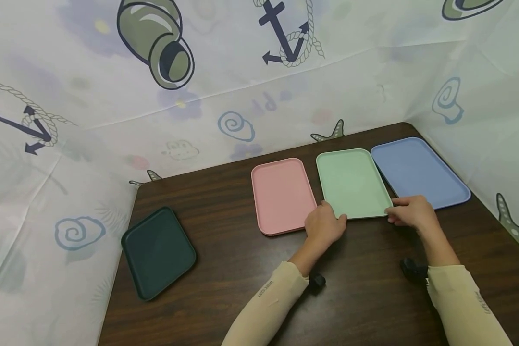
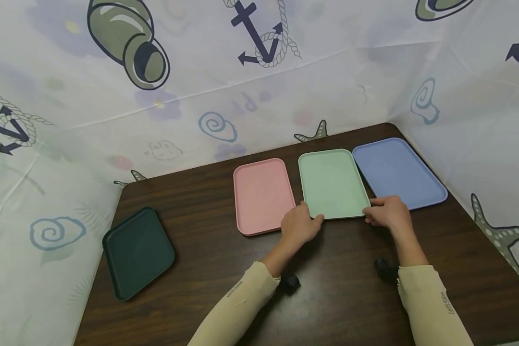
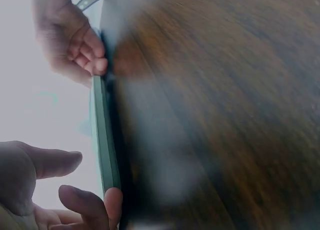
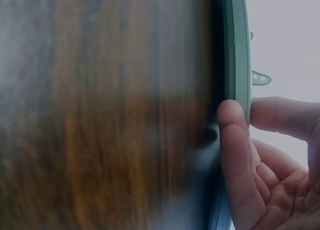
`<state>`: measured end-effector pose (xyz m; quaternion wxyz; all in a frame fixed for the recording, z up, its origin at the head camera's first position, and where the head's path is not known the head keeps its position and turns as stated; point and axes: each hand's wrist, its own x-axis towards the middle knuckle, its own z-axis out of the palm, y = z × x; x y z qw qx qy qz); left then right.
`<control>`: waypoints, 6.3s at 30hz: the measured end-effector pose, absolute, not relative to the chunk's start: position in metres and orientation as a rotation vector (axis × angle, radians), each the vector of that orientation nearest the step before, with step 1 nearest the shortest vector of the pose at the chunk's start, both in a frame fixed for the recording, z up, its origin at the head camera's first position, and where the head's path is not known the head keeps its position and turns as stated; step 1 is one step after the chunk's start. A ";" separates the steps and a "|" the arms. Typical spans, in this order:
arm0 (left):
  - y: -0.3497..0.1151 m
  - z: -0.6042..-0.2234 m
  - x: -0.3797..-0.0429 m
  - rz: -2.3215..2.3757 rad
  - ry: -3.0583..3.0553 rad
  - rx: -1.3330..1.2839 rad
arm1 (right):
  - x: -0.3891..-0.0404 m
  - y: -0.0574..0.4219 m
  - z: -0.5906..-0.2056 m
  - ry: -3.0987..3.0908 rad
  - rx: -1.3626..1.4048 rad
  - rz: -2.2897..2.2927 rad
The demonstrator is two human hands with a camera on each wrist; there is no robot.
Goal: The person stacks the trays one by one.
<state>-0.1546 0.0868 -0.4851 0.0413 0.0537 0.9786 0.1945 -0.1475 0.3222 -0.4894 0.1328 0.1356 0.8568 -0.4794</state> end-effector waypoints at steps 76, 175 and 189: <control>-0.101 -0.479 -0.121 1.409 2.954 -0.033 | -0.159 0.170 -0.481 2.409 0.026 -1.700; -0.292 -0.472 -0.007 0.971 2.973 -0.965 | -0.103 0.060 -0.461 2.532 -0.845 -1.295; -0.351 -0.489 0.004 0.806 2.705 -1.234 | -0.098 -0.025 -0.485 2.205 -0.705 -1.334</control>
